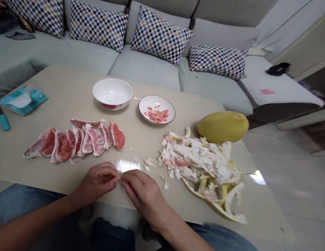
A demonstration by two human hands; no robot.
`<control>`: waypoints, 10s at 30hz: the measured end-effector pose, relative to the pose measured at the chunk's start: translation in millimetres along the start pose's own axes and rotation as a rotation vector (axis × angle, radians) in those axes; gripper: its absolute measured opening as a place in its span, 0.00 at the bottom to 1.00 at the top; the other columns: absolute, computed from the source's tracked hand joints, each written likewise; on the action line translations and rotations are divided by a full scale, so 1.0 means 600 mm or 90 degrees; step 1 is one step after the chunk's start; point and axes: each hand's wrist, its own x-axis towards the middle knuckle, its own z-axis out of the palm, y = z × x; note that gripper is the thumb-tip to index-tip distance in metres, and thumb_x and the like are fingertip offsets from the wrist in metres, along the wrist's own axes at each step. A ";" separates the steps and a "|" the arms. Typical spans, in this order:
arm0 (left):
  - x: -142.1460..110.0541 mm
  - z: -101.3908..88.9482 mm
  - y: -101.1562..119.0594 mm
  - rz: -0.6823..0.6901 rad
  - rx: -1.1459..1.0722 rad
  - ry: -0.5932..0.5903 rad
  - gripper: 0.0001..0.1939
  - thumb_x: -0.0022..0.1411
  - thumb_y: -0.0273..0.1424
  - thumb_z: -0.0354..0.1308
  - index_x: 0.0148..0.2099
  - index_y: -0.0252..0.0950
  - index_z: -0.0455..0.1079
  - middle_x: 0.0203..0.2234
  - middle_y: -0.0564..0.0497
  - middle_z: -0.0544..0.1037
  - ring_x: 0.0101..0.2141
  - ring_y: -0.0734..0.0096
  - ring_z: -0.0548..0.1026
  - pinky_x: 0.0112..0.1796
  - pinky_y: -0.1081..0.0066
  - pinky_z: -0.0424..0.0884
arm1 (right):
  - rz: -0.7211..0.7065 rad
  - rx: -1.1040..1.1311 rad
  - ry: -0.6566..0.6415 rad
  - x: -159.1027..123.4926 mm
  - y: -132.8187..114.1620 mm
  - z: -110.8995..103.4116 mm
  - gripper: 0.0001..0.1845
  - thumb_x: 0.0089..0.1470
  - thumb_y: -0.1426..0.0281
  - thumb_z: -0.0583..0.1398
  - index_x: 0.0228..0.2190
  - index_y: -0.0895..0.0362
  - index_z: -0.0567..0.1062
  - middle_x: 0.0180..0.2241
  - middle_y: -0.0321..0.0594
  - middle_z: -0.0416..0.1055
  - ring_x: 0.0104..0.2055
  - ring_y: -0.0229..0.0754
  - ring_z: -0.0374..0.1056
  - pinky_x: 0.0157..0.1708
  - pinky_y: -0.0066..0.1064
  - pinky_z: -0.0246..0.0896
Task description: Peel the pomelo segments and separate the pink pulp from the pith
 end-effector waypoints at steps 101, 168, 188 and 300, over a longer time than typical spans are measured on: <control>0.017 -0.013 0.004 -0.209 -0.286 0.019 0.08 0.55 0.35 0.59 0.30 0.35 0.70 0.18 0.55 0.73 0.21 0.74 0.71 0.25 0.74 0.66 | 0.583 0.909 -0.119 0.083 0.037 0.004 0.13 0.44 0.68 0.71 0.32 0.61 0.80 0.26 0.34 0.73 0.27 0.29 0.70 0.32 0.19 0.70; 0.100 0.103 0.086 -0.227 -0.331 -0.108 0.22 0.61 0.46 0.54 0.37 0.30 0.74 0.22 0.53 0.69 0.21 0.79 0.65 0.23 0.77 0.57 | 0.129 0.035 0.216 -0.030 0.051 -0.123 0.08 0.59 0.70 0.57 0.34 0.56 0.78 0.33 0.43 0.76 0.36 0.43 0.71 0.39 0.35 0.64; 0.092 0.105 0.095 -0.387 -0.649 -0.211 0.18 0.64 0.42 0.52 0.41 0.32 0.73 0.27 0.50 0.72 0.27 0.73 0.72 0.28 0.74 0.65 | 0.314 0.168 0.227 -0.035 0.076 -0.175 0.12 0.52 0.61 0.62 0.35 0.57 0.77 0.34 0.41 0.75 0.34 0.42 0.69 0.37 0.35 0.66; 0.014 0.046 -0.004 -0.275 -0.784 -0.083 0.13 0.65 0.32 0.56 0.50 0.31 0.70 0.36 0.44 0.76 0.35 0.70 0.75 0.40 0.69 0.69 | 0.295 0.157 0.023 0.005 -0.014 -0.025 0.05 0.51 0.73 0.61 0.25 0.57 0.77 0.23 0.35 0.71 0.25 0.35 0.65 0.26 0.25 0.59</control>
